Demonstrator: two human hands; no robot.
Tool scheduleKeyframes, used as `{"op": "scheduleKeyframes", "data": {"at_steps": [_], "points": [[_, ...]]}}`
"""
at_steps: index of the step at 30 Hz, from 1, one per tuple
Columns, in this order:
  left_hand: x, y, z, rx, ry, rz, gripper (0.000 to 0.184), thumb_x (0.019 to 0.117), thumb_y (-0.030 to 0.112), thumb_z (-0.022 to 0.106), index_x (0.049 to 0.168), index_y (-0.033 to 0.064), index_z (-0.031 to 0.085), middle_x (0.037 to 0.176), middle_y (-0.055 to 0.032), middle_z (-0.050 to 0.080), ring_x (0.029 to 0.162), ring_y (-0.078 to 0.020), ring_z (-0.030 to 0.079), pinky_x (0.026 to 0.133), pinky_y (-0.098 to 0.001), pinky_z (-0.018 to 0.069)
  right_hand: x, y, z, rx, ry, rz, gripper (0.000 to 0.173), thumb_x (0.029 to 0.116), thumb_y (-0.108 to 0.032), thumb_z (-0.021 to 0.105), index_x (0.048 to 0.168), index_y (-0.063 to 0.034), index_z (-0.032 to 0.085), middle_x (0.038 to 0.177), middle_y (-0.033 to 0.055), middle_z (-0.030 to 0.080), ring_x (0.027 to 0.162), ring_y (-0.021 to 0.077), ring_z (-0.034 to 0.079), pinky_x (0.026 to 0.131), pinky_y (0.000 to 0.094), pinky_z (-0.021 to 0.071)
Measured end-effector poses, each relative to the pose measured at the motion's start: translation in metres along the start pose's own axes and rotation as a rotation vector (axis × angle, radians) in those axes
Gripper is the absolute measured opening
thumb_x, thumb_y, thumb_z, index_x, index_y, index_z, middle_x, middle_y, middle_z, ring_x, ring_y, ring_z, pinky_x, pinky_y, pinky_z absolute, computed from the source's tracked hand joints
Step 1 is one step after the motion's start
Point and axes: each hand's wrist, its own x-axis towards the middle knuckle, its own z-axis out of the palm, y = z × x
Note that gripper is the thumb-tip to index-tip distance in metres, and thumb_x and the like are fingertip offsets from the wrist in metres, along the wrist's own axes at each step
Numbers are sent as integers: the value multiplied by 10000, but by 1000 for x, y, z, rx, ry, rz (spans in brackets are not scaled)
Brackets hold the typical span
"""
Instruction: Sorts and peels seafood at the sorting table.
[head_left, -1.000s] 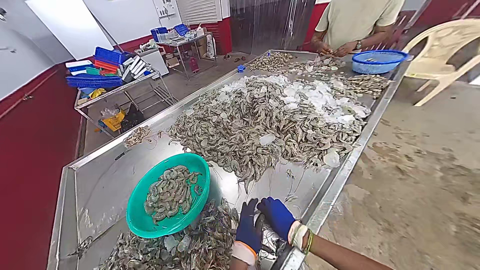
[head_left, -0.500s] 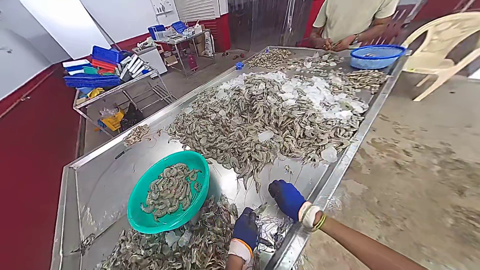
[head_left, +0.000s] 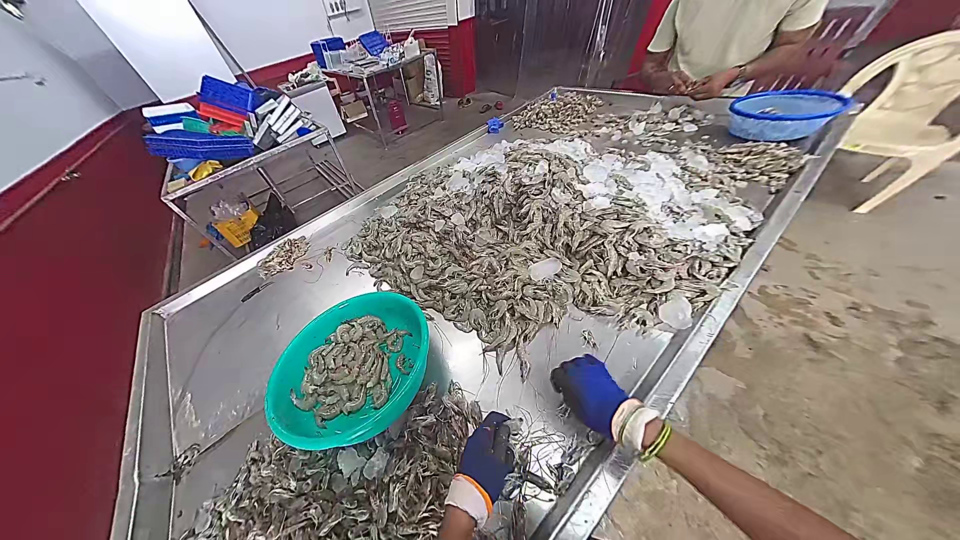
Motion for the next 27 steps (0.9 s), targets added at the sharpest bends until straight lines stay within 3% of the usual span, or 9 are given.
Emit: {"op": "scheduleKeyframes", "data": {"at_steps": [4,6,8,11,15,18,21,25,27], "points": [[-2,-8,-1,-171,48,121,366,1002,67,592,1321,-88,505,1092,-204,648,956,-216,662,897,-379,563,22,9,-27,170,-79,236,432,1048,-393,554,1218,-22,696,1307,284,627,1258,491,575,1001,676,461],[0,-5,11,-246,195,115,201,976,99,633,1078,-68,592,871,-109,605,743,-145,614,720,-331,566,46,-18,-27,273,-62,320,539,1054,-494,505,1199,-1,671,1233,270,675,1195,447,643,945,654,500],[-1,3,18,-219,293,53,201,1033,157,579,1086,-28,638,892,-105,631,681,-150,617,652,-346,569,70,-48,-11,366,-66,393,502,1038,-418,559,1303,1,636,1294,267,661,1217,444,638,973,652,496],[9,-15,13,89,391,116,365,1059,141,470,1387,93,624,1203,-147,699,1032,-246,679,941,-437,534,62,-94,6,364,-158,336,374,1019,-77,523,1379,8,581,1350,279,620,1230,466,619,978,629,508],[14,-36,5,320,390,242,616,898,-88,566,1494,63,520,1490,-222,528,1415,-395,466,1200,-505,350,12,-116,6,344,-294,102,408,1046,-240,566,1415,-68,544,1341,243,628,1169,453,656,933,648,531],[8,-19,11,317,386,32,562,927,-55,543,1463,117,543,1349,-164,645,1254,-321,618,1089,-498,480,-17,-119,-12,304,-231,42,334,1073,-201,471,1361,-60,562,1318,222,628,1137,423,673,900,617,556],[1,13,9,409,234,-194,466,993,37,510,1445,151,536,1247,-190,693,1165,-376,669,993,-585,514,-23,-113,-10,119,-82,-35,276,982,-100,595,1218,36,642,1293,243,618,1191,428,613,953,590,497],[4,3,5,151,115,-57,312,988,11,537,1290,-19,611,1177,-237,661,1077,-336,652,965,-515,514,-14,-85,-2,16,17,11,174,958,-39,588,1057,39,709,1154,237,692,1147,437,629,977,602,465],[-3,-1,-2,31,106,-33,313,1006,6,529,1307,-62,582,1189,-257,640,1059,-328,651,952,-497,532,0,-49,-10,41,2,126,208,940,-62,617,1101,21,720,1211,257,673,1209,466,595,1027,641,435]]}}
